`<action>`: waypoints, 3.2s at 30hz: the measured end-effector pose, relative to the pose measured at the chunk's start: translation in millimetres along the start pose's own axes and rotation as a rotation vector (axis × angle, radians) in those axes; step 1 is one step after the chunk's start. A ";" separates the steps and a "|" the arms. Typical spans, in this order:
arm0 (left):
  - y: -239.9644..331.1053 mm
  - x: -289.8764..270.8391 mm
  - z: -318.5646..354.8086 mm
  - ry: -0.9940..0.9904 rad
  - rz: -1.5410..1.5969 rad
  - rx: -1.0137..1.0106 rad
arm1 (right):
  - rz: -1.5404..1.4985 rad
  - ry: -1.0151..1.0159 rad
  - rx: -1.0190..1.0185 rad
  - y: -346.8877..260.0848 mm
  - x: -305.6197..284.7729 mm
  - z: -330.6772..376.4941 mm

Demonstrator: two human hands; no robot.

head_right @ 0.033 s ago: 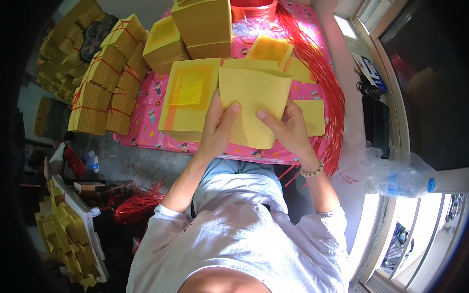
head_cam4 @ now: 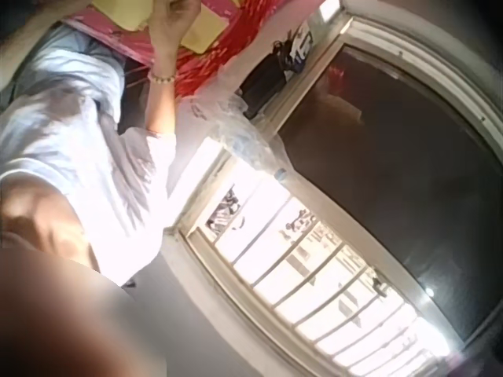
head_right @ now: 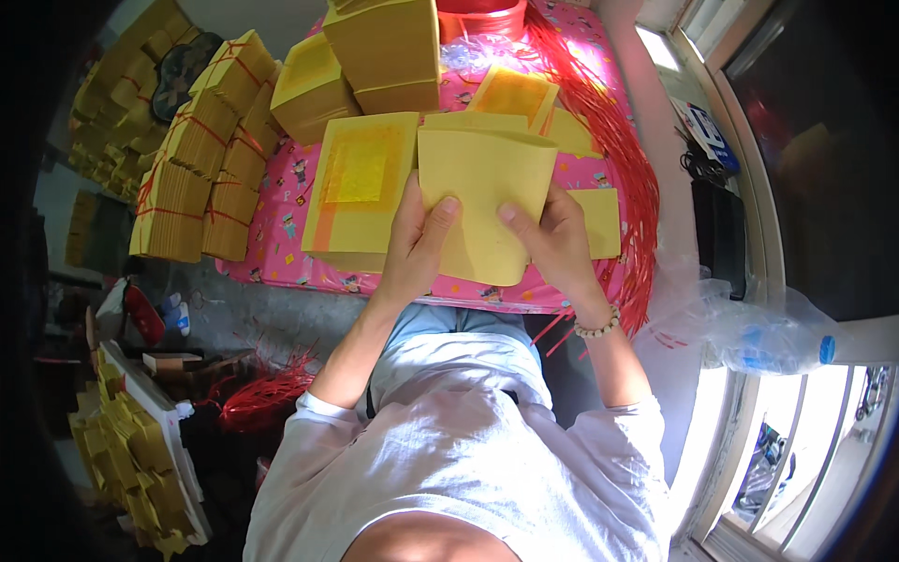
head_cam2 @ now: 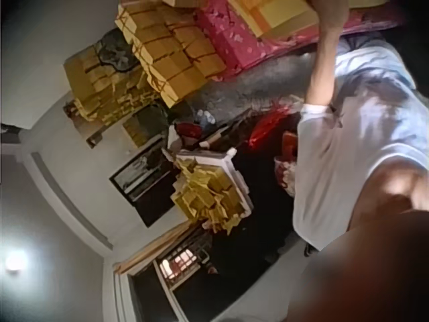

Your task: Inspecting, flipping, and stacking sheets of yellow joss paper.

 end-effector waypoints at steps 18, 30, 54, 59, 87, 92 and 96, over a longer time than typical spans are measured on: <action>-35.8 29.7 -6.3 -0.166 0.238 -0.289 | -0.039 0.163 0.167 -2.1 -49.1 11.3; -78.2 45.7 -31.0 -0.249 0.343 -0.629 | 0.055 0.092 0.446 19.8 -68.3 33.2; -62.9 65.7 -45.2 -0.208 0.063 -0.320 | 0.079 0.001 0.507 46.0 -74.7 65.5; -60.8 63.2 -47.4 -0.160 0.027 -0.177 | 0.025 0.034 0.516 49.6 -74.1 73.0; -72.8 102.9 -58.1 -0.587 -0.113 -0.416 | -0.044 0.188 0.365 19.4 -159.3 45.8; -82.4 119.9 -92.1 -0.683 -0.178 -0.404 | 0.017 0.172 0.364 23.7 -163.0 47.1; -120.1 139.7 -116.3 -0.936 -0.536 -0.475 | 0.017 0.321 0.386 63.3 -197.4 60.6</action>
Point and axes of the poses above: each hand's wrist, its own z-axis away from the middle knuckle, its own x-axis out of the palm, y = z × x, the point moved 7 cm from there along -z, towards the middle knuckle, and after that the axes turned 5 degrees about -y, right-handed, at the moved point
